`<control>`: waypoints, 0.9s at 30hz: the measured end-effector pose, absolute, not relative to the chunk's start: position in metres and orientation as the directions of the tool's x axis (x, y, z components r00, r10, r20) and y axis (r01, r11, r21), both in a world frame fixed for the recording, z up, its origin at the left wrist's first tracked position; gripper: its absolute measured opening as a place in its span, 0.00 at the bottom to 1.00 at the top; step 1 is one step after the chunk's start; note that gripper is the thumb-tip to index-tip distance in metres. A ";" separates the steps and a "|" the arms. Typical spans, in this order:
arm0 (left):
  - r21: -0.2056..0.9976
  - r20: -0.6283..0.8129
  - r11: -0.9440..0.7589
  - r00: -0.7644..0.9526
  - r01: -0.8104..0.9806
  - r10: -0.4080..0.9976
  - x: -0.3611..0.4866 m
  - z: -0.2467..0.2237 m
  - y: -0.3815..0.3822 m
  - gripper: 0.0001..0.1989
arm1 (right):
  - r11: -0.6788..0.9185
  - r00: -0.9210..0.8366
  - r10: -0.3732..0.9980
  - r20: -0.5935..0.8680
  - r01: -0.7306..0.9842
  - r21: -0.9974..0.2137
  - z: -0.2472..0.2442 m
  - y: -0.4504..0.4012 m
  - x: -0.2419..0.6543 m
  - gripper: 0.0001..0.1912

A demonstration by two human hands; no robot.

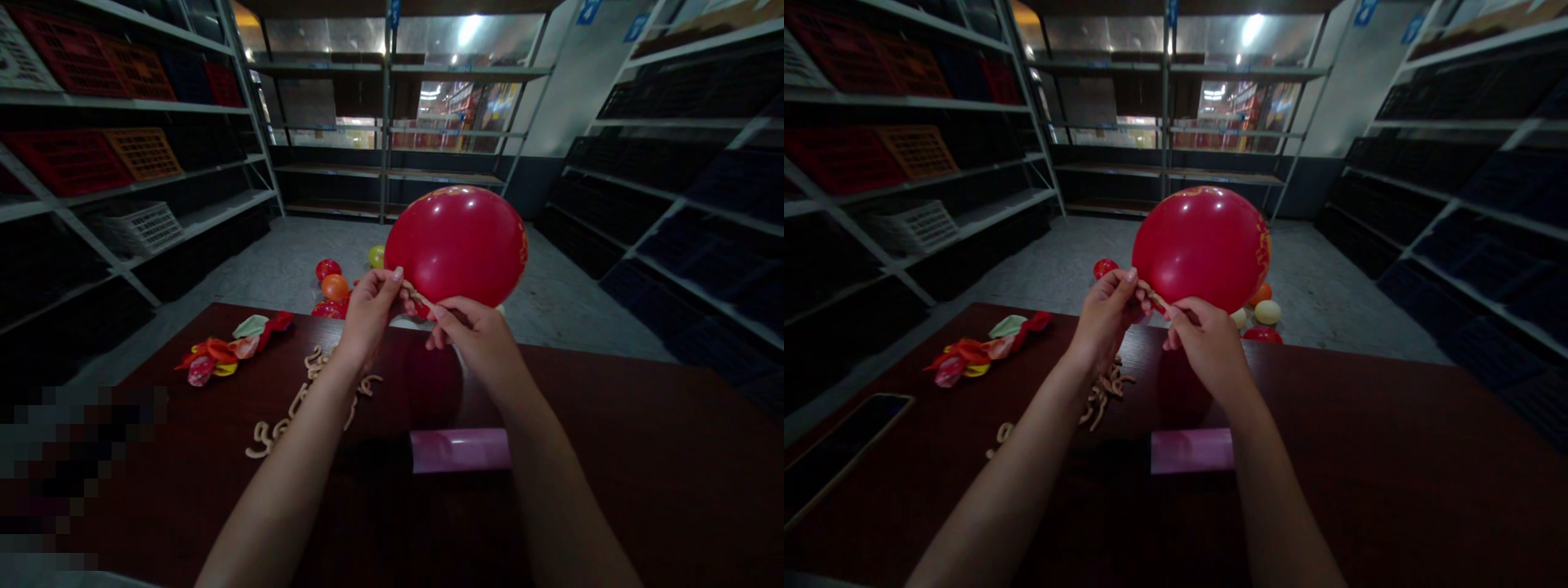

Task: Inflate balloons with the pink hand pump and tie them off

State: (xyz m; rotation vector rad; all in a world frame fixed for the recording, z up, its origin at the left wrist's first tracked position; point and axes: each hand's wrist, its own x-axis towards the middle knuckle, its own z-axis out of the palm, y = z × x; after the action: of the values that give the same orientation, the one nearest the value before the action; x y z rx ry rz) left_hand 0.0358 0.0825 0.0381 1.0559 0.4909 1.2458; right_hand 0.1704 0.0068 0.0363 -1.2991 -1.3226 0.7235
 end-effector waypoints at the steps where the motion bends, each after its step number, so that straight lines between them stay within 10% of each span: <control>1: 0.862 0.240 -0.045 0.327 -0.506 0.914 0.036 0.038 0.082 0.13 | 0.211 0.198 0.943 0.269 0.272 -0.939 0.037 0.007 0.171 0.13; 12: 0.899 0.333 -0.174 0.369 -0.401 0.868 0.039 0.031 0.082 0.12 | 0.210 0.234 0.924 0.303 0.352 -0.912 0.044 0.002 0.174 0.13; 27: 0.807 -0.024 0.180 0.273 -0.562 0.962 0.026 0.042 0.086 0.14 | 0.208 0.156 0.947 0.281 0.368 -0.906 0.037 0.004 0.165 0.13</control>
State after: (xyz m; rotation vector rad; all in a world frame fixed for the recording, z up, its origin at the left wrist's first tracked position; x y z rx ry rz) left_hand 0.0259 0.0862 0.0424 0.7862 0.6238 1.1805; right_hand 0.1646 0.0044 0.0374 -1.3523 -1.4075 0.6804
